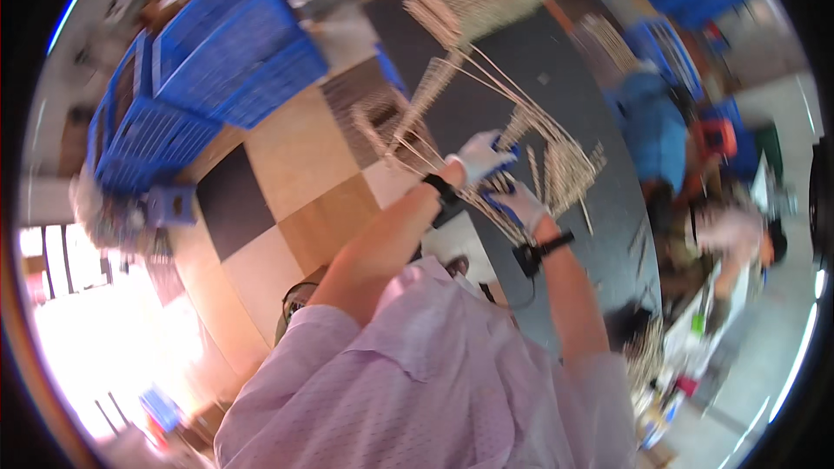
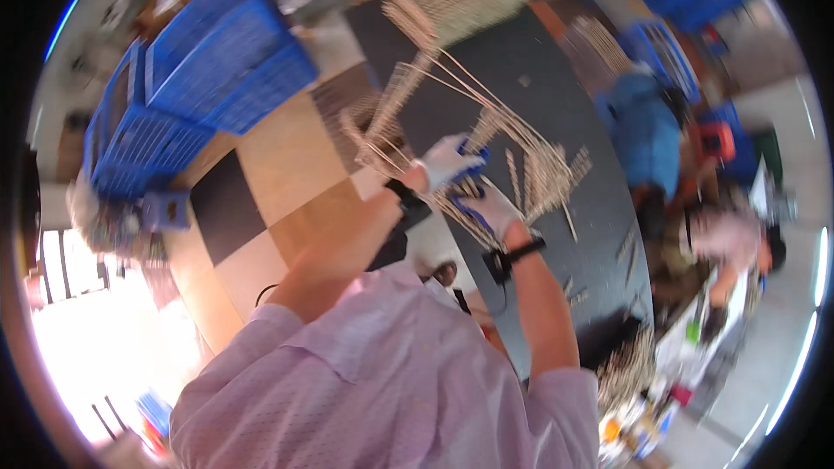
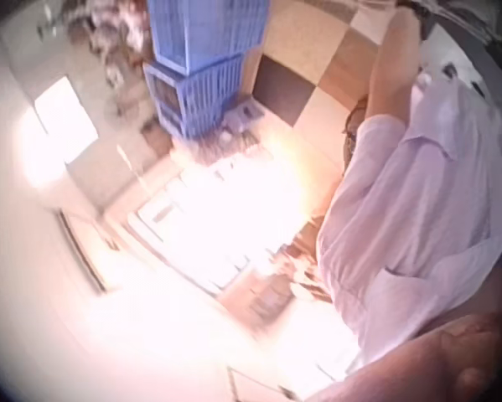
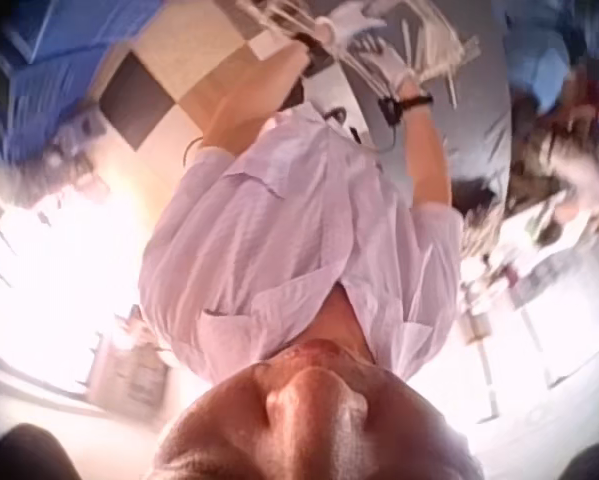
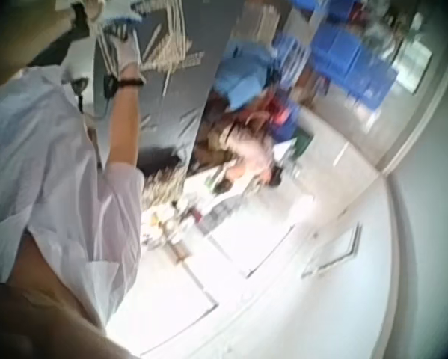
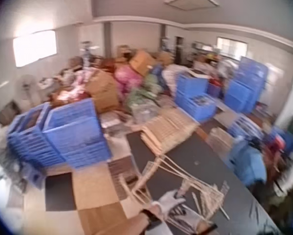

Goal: The person assembles rectangular woven baskets by hand. They place woven strips into wire frames, press them down to secure them, and stack the finished units on the table.

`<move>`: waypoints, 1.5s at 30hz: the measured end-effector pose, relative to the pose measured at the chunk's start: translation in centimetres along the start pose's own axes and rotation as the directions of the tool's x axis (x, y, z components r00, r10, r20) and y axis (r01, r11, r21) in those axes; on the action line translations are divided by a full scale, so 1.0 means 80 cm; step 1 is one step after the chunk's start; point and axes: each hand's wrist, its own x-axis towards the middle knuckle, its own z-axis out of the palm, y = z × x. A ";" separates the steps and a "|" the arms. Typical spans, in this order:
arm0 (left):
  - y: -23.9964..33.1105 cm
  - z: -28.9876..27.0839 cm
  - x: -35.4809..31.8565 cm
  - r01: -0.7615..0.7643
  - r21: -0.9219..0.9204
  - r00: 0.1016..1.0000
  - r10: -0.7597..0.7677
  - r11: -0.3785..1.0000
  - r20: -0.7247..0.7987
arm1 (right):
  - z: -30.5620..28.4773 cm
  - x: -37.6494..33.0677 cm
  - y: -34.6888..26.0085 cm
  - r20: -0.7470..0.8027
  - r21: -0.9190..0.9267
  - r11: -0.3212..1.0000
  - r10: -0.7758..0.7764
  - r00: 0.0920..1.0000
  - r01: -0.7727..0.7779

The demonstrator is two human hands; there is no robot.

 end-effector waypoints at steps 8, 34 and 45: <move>-0.002 -0.007 0.016 0.249 -0.415 0.968 -0.243 0.875 0.070 | -0.019 -0.043 -0.075 -0.626 -0.068 0.990 -0.140 0.767 0.125; -0.001 -0.077 -0.038 0.338 -0.309 0.904 -0.398 0.889 -0.154 | -0.146 -0.012 0.042 -0.928 -0.314 0.524 0.008 0.373 -0.792; 0.037 -0.036 -0.019 0.131 -0.191 0.974 -0.163 0.973 -0.160 | 0.030 -0.041 -0.051 -0.076 -0.863 0.499 -0.279 0.957 0.077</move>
